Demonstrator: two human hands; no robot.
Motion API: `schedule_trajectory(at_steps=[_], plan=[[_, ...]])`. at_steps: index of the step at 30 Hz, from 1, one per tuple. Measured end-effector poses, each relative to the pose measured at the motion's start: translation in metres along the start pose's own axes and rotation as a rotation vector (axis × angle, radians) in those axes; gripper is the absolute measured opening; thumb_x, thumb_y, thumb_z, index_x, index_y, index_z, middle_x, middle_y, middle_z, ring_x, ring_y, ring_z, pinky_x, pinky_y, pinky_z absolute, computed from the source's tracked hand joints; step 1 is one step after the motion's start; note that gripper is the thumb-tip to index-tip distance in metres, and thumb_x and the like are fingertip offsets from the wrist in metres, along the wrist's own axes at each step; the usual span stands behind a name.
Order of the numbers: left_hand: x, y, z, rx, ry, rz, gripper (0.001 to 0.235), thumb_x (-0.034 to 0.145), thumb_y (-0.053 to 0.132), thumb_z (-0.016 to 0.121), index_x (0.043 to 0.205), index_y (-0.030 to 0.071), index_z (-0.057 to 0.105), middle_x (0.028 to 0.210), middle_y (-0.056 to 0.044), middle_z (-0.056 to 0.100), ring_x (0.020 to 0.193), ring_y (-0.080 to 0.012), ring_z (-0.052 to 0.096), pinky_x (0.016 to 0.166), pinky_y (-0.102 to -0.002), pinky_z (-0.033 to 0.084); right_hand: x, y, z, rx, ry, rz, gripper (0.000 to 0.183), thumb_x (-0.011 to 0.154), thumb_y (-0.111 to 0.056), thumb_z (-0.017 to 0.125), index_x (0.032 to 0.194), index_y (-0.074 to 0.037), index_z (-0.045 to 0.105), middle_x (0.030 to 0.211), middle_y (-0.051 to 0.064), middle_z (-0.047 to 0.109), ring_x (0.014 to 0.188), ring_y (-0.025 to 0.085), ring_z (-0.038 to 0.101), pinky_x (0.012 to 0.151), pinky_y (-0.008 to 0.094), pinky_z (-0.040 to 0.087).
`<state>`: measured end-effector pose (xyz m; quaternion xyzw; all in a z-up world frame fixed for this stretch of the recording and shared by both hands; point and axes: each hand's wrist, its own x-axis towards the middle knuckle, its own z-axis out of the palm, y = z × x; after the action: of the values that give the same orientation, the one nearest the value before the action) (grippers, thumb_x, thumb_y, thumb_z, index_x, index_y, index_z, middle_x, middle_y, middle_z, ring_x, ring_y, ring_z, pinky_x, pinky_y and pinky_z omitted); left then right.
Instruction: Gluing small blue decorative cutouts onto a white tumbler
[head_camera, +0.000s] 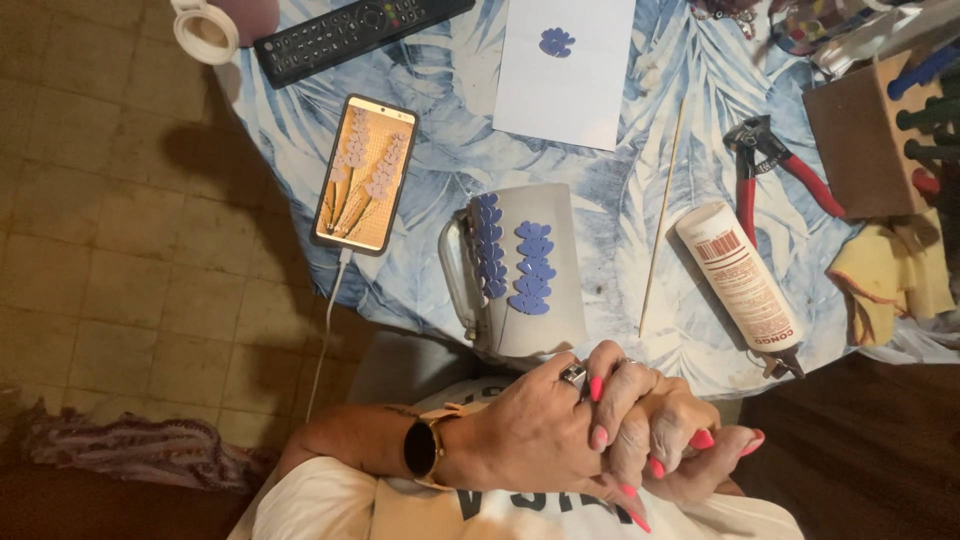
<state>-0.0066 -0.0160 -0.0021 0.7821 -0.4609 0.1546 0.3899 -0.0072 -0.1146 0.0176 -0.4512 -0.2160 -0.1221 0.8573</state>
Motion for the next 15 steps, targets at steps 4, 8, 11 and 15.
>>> schedule_trajectory(at_steps=[4, 8, 11, 15], plan=[[0.004, -0.001, -0.001, 0.011, -0.002, -0.022, 0.05, 0.074, 0.055, 0.048, 0.077, 0.007, 0.057, 0.061, -0.006, 0.051, 0.057, -0.0206, 0.048, 0.066, -0.035, 0.036, 0.001, 0.0, -0.002, 0.099, 0.013, 0.003, 0.053, 0.092, -0.041, 0.014, 0.05, -0.016, 0.035, 0.033, -0.004, 0.041, 0.05, 0.014, 0.05, 0.076, 0.031, 0.03], [0.007, -0.002, 0.0, 0.02, -0.01, -0.039, 0.057, 0.072, 0.06, 0.045, 0.081, 0.005, 0.058, 0.065, -0.009, 0.056, 0.06, -0.0223, 0.05, 0.071, -0.036, 0.038, 0.004, -0.003, -0.007, 0.096, 0.005, 0.075, 0.055, 0.091, -0.041, 0.01, 0.051, -0.015, 0.037, 0.031, -0.003, 0.043, 0.049, 0.013, 0.046, 0.071, 0.028, 0.028], [0.012, -0.004, 0.004, 0.028, -0.038, -0.044, 0.058, 0.069, 0.059, 0.053, 0.08, 0.002, 0.059, 0.068, -0.009, 0.057, 0.064, -0.0197, 0.053, 0.075, -0.034, 0.039, 0.006, -0.006, -0.017, 0.123, -0.018, 0.133, 0.054, 0.092, -0.039, 0.007, 0.051, -0.015, 0.033, 0.034, -0.001, 0.046, 0.055, 0.014, 0.046, 0.074, 0.028, 0.028], [0.018, -0.003, 0.007, 0.113, -0.084, 0.0, 0.059, 0.069, 0.065, 0.051, 0.062, 0.007, 0.054, 0.054, -0.004, 0.045, 0.052, -0.0169, 0.045, 0.061, -0.032, 0.036, 0.003, -0.014, -0.023, 0.145, 0.075, 0.155, 0.056, 0.092, -0.037, 0.009, 0.048, -0.014, 0.034, 0.031, -0.001, 0.044, 0.053, 0.013, 0.045, 0.072, 0.028, 0.027]])
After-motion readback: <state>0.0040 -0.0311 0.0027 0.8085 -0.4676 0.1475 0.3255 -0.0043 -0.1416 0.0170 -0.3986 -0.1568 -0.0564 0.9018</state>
